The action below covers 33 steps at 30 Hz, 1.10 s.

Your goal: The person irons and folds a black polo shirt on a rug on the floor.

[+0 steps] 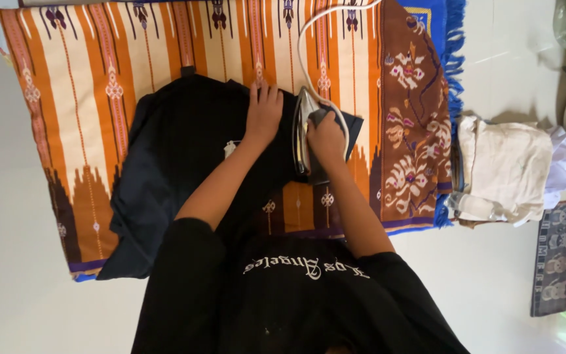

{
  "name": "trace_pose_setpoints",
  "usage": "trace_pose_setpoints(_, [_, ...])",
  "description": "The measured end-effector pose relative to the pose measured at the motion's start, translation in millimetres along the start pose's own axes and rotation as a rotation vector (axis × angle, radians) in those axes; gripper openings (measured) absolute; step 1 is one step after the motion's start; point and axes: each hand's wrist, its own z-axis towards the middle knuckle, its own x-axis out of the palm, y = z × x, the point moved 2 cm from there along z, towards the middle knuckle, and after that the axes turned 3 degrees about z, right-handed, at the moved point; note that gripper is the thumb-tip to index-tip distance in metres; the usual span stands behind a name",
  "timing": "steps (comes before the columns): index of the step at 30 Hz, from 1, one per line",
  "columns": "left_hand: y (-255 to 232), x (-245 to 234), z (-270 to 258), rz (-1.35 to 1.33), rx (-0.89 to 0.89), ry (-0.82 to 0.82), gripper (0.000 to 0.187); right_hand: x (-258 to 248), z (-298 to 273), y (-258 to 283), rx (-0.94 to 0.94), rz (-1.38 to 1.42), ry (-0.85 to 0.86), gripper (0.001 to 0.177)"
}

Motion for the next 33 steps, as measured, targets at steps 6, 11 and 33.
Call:
trace_pose_setpoints(6, [-34,-130,-20,-0.450,0.089,0.322,0.039,0,-42,-7,0.069,0.007,-0.007,0.053])
trace_pose_setpoints(11, [-94,-140,-73,-0.937,0.281,0.088,0.047,7,-65,-18,0.053,0.042,-0.002,0.050])
trace_pose_setpoints(33, [-136,-128,-65,-0.661,0.157,0.154,0.070,-23,-10,-18,-0.008,0.059,0.052,0.053])
